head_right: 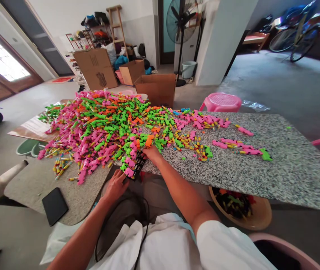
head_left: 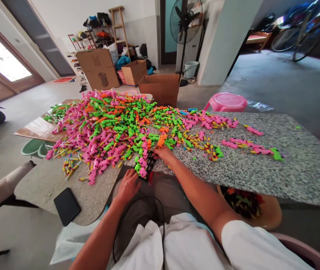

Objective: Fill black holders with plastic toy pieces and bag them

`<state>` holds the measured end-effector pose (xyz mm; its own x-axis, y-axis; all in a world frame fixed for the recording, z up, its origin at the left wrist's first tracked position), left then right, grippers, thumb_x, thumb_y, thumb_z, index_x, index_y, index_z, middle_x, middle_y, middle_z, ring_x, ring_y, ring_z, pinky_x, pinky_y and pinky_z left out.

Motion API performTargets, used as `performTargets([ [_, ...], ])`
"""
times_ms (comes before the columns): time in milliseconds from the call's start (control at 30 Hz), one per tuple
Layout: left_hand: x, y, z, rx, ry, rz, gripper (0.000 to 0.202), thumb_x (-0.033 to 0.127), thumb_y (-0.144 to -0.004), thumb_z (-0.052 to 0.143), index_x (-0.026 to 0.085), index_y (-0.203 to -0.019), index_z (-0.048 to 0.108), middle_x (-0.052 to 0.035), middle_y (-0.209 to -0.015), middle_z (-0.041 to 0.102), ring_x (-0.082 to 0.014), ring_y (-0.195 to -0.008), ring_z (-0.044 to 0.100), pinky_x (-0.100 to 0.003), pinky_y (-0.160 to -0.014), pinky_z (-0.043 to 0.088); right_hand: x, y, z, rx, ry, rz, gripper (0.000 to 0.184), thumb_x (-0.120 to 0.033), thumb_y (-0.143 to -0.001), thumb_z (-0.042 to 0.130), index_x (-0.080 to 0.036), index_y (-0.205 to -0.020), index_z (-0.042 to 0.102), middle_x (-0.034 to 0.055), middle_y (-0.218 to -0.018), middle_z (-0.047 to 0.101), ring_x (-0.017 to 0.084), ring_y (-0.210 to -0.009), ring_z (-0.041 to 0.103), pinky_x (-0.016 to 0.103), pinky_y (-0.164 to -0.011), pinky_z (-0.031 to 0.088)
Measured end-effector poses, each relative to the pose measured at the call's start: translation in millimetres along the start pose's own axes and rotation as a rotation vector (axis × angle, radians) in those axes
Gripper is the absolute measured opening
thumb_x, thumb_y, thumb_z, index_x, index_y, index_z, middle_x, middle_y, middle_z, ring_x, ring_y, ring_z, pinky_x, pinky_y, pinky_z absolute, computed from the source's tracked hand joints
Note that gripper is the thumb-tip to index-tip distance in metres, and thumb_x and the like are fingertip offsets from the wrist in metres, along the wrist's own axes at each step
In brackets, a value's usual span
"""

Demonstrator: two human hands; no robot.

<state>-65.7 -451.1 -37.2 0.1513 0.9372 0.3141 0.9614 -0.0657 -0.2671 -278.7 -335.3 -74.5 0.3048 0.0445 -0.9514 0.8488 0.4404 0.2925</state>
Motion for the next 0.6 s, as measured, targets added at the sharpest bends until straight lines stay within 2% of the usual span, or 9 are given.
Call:
performTargets([
  [67, -1.0, 0.1, 1.1, -0.003, 0.004, -0.007, 0.021, 0.016, -0.089, 0.065, 0.025, -0.108, 0.064, -0.0086, -0.113, 0.063, -0.0288, -0.118, 0.054, -0.044, -0.101, 0.053, 3.9, -4.2, 0.5, 0.016, 0.132, 0.043, 0.016, -0.016, -0.081, 0.072, -0.019, -0.095, 0.064, -0.0025, -0.067, 0.064, 0.016, -0.058, 0.062, 0.025, -0.054, 0.051],
  [133, -2.5, 0.1, 2.2, -0.003, 0.008, -0.014, 0.019, 0.017, -0.088, 0.065, 0.025, -0.106, 0.064, -0.0083, -0.111, 0.063, -0.0286, -0.117, 0.055, -0.044, -0.101, 0.053, 4.2, -6.9, 4.3, -0.003, 0.236, 0.043, 0.022, -0.012, -0.084, 0.065, -0.020, -0.105, 0.065, -0.0030, -0.070, 0.065, 0.015, -0.057, 0.059, 0.024, -0.054, 0.049],
  [267, -4.8, -0.3, 4.1, -0.003, 0.008, -0.017, 0.022, 0.016, -0.087, 0.067, 0.026, -0.106, 0.065, -0.0080, -0.110, 0.064, -0.0286, -0.116, 0.054, -0.044, -0.101, 0.053, 4.9, -10.3, 14.7, -0.071, 0.246, 0.043, 0.026, -0.008, -0.086, 0.055, -0.020, -0.106, 0.066, -0.0039, -0.072, 0.065, 0.013, -0.057, 0.055, 0.021, -0.051, 0.045],
  [433, -7.2, -0.8, 5.4, -0.017, 0.027, -0.027, 0.022, 0.015, -0.086, 0.066, 0.026, -0.106, 0.066, -0.0079, -0.108, 0.064, -0.0278, -0.115, 0.055, -0.043, -0.099, 0.054, 4.7, -12.5, 22.9, -0.121, 0.206, 0.069, 0.010, -0.013, -0.085, 0.064, -0.018, -0.093, 0.066, -0.0045, -0.067, 0.064, 0.011, -0.052, 0.052, 0.020, -0.048, 0.043],
  [533, -8.0, -0.9, 6.5, -0.021, 0.029, -0.030, 0.023, 0.016, -0.087, 0.066, 0.026, -0.107, 0.065, -0.0078, -0.111, 0.064, -0.0280, -0.117, 0.054, -0.044, -0.101, 0.053, 1.7, -13.0, 20.4, -0.078, 0.244, 0.035, 0.007, -0.019, -0.085, 0.071, -0.018, -0.092, 0.068, -0.0061, -0.057, 0.056, 0.011, -0.051, 0.053, 0.021, -0.049, 0.046],
  [600, -8.8, -0.6, 8.0, -0.022, 0.030, -0.031, 0.024, 0.016, -0.087, 0.066, 0.026, -0.109, 0.065, -0.0074, -0.113, 0.064, -0.0279, -0.117, 0.054, -0.044, -0.102, 0.053, 2.9, -13.4, 17.9, -0.043, 0.253, 0.023, 0.009, -0.022, -0.087, 0.072, -0.017, -0.094, 0.069, -0.0050, -0.058, 0.057, 0.013, -0.052, 0.056, 0.022, -0.051, 0.049],
])
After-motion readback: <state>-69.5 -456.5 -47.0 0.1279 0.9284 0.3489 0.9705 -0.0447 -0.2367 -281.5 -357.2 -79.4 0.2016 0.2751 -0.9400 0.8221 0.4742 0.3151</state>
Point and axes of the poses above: each hand's wrist, its own y-axis away from the middle knuckle, its own z-axis out of the palm, x = y × z, the point moved 10 cm from there along -y, towards the middle knuckle
